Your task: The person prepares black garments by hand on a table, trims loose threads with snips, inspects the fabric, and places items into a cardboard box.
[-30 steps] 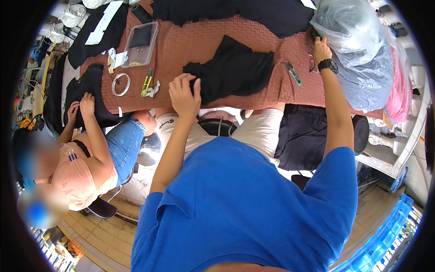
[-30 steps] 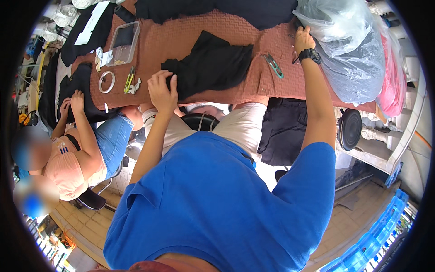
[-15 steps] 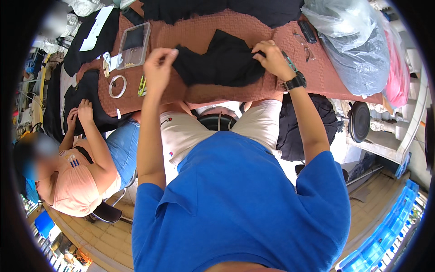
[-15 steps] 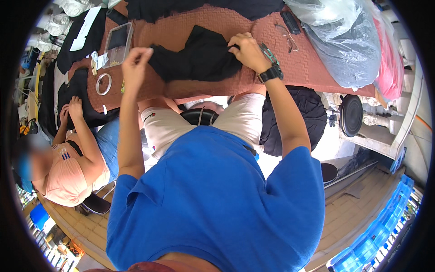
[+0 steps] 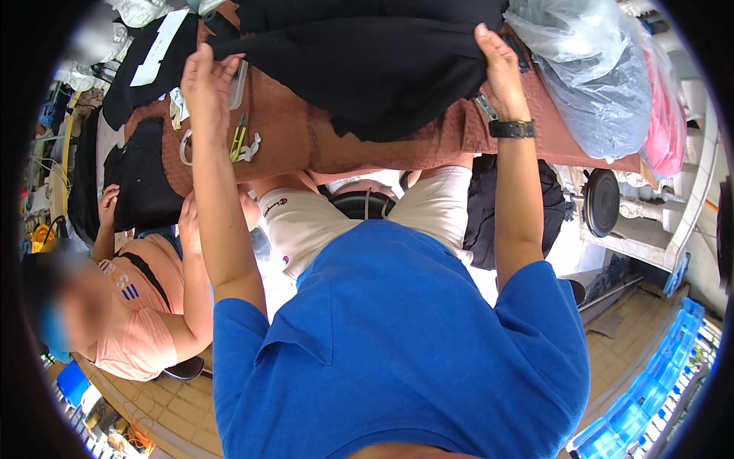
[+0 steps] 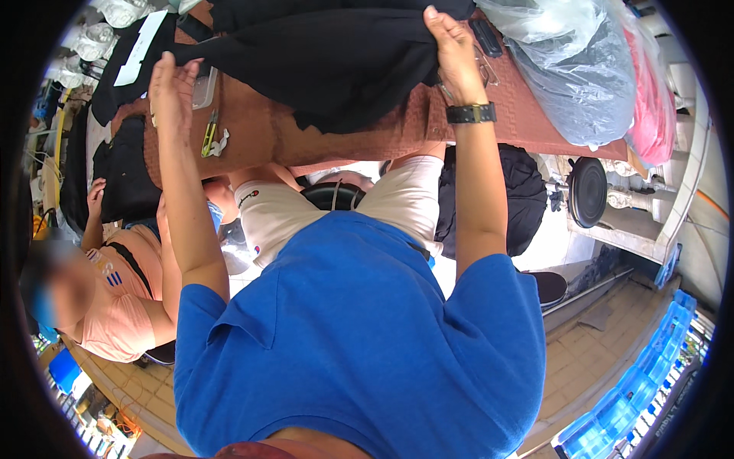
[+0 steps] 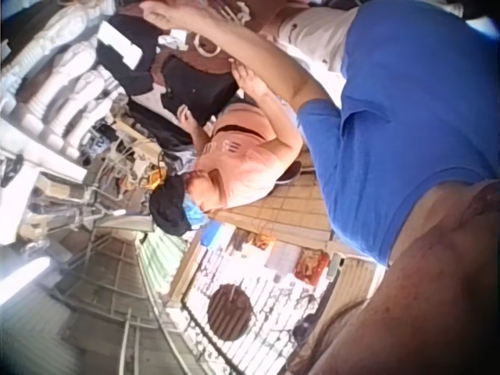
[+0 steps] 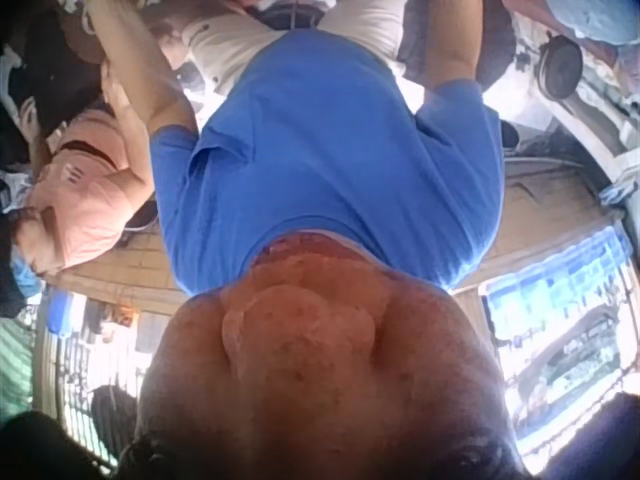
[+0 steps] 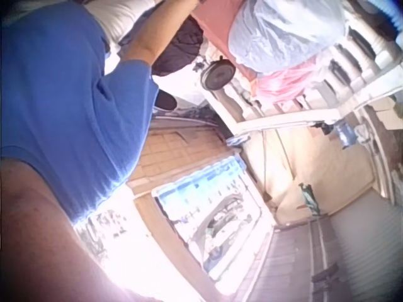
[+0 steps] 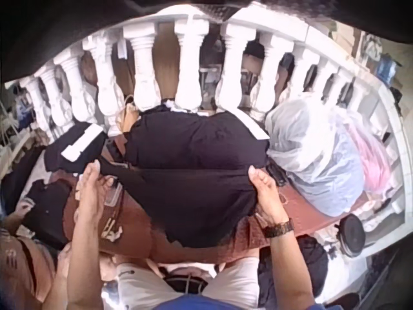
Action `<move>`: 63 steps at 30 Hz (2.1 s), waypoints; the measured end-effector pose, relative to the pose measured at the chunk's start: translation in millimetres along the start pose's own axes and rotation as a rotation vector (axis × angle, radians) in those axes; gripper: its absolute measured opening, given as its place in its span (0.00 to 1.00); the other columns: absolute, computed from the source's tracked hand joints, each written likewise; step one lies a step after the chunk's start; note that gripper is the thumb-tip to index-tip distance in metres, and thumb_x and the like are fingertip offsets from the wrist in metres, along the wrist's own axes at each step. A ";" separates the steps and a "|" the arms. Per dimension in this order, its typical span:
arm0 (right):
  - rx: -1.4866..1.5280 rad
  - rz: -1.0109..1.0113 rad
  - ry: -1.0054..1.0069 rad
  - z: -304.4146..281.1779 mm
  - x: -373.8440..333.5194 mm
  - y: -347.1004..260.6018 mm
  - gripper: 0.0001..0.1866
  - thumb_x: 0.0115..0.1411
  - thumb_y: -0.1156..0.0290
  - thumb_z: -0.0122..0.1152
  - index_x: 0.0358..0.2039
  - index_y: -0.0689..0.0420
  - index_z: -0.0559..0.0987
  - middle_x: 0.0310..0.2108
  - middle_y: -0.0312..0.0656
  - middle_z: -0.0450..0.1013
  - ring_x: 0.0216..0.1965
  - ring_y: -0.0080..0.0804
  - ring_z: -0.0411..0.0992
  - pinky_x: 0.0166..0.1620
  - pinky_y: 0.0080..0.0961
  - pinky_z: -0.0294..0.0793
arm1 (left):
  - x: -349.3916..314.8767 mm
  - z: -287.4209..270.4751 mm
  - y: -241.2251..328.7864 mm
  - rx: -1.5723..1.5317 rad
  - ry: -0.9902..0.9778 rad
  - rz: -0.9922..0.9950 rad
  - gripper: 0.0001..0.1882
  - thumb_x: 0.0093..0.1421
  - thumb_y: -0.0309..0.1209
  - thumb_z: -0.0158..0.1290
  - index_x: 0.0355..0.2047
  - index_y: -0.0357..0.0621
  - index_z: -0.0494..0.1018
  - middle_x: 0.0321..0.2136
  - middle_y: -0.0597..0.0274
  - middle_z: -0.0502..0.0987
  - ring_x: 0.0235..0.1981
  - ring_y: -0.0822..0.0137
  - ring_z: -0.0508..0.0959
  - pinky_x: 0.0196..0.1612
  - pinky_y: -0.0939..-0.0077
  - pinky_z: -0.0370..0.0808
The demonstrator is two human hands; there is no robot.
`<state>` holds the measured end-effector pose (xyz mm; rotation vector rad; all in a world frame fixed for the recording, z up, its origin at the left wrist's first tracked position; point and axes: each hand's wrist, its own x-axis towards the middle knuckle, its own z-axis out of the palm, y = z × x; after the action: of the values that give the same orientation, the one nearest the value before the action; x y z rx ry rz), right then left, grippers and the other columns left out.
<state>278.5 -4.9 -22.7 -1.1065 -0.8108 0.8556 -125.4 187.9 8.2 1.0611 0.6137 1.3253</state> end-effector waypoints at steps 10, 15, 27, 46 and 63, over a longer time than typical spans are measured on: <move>-0.566 0.115 -0.283 0.7 -136.5 17.3 0.07 0.59 0.71 0.69 0.33 0.61 0.85 0.28 0.32 0.72 0.33 0.23 0.67 0.40 0.23 0.67 | -139.7 -40.2 0.6 0.180 0.038 -0.347 0.14 0.71 0.39 0.49 0.42 0.39 0.74 0.38 0.64 0.76 0.40 0.72 0.76 0.47 0.75 0.73; -0.886 -0.001 -0.196 12.8 -152.8 34.2 0.07 0.57 0.70 0.70 0.35 0.57 0.86 0.30 0.37 0.75 0.36 0.34 0.69 0.42 0.29 0.68 | -169.4 -51.0 -19.4 0.172 -0.045 -0.409 0.17 0.73 0.38 0.44 0.48 0.35 0.73 0.44 0.55 0.77 0.48 0.66 0.77 0.54 0.68 0.74; -0.697 -0.303 -0.523 124.3 -138.1 20.6 0.15 0.55 0.69 0.70 0.43 0.58 0.82 0.41 0.44 0.74 0.44 0.42 0.72 0.49 0.32 0.71 | -177.8 -38.6 -15.4 -0.088 -0.037 -0.364 0.21 0.75 0.38 0.38 0.52 0.32 0.71 0.49 0.55 0.74 0.50 0.64 0.77 0.55 0.64 0.74; -0.007 0.328 -0.365 136.5 -89.0 -46.0 0.18 0.69 0.58 0.57 0.47 0.60 0.81 0.41 0.35 0.80 0.38 0.21 0.76 0.45 0.20 0.76 | -109.6 37.0 -44.8 1.015 -0.684 0.077 0.40 0.46 0.33 0.71 0.61 0.47 0.70 0.48 0.57 0.80 0.56 0.53 0.71 0.60 0.59 0.66; 0.182 0.221 -0.111 8.0 -61.0 -101.8 0.19 0.64 0.63 0.64 0.50 0.62 0.79 0.46 0.39 0.79 0.44 0.25 0.78 0.48 0.23 0.77 | -63.8 21.9 78.7 0.644 -1.004 -0.567 0.18 0.57 0.31 0.65 0.45 0.34 0.78 0.40 0.65 0.81 0.39 0.73 0.78 0.48 0.74 0.75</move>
<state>261.7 -77.9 69.7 -1.0053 -0.6940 1.1615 -155.8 113.7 74.0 1.7153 0.4946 -0.0063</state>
